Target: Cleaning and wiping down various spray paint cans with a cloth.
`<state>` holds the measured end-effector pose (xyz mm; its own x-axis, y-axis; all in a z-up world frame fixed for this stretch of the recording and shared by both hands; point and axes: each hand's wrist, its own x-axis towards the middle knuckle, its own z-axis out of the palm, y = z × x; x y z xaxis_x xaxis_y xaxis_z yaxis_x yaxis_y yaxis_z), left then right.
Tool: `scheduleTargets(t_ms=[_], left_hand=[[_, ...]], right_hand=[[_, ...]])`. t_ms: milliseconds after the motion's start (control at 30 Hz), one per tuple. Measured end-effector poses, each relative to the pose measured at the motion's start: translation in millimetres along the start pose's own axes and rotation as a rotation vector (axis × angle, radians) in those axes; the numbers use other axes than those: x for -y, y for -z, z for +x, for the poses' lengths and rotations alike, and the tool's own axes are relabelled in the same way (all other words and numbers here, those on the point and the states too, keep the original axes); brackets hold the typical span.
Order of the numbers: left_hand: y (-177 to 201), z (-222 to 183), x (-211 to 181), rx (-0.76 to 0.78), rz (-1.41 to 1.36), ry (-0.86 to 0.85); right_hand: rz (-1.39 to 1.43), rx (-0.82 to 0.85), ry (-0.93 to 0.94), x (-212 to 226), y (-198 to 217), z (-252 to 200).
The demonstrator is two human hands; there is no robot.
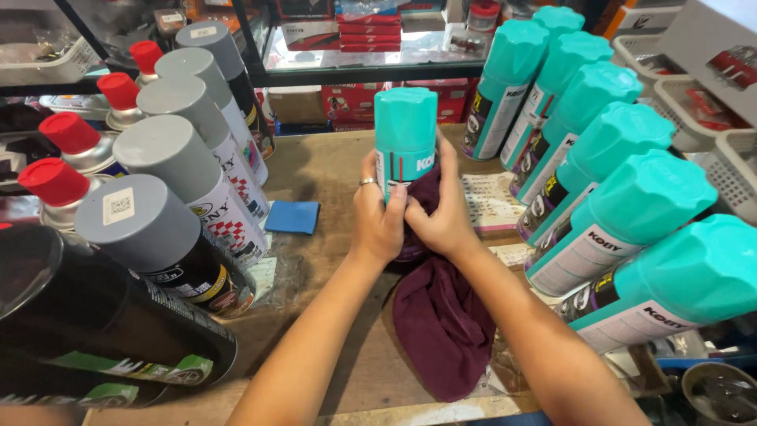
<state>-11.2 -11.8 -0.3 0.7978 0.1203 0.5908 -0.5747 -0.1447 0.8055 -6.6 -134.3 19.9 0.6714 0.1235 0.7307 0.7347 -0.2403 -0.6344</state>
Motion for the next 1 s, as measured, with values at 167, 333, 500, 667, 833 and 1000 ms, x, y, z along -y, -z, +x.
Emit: scheduleTargets(t_ms=[167,333,500,667,833,1000], left_hand=[[0,0,-5,0.006,-0.012,0.006],[-2,1,-4,0.009,-0.027,0.003],[-2,1,-10,0.012,-0.014,-0.029],[-3,-4,-4,0.007,-0.013,-0.051],[-5,-7,-8,-0.020,-0.014,-0.083],[-4,-4,-9,0.010,0.028,-0.099]], right_hand=[[-0.012,-0.013,0.016,-2,1,-2],[-0.010,-0.021,0.023,-5,1,-5],[-0.114,-0.070,0.050,-1,-1,-6],[-0.128,-0.086,0.061,-4,0,-10],[-0.098,-0.089,0.069,-17,1,-11],[0.024,-0.095,0.020,-25,4,-7]])
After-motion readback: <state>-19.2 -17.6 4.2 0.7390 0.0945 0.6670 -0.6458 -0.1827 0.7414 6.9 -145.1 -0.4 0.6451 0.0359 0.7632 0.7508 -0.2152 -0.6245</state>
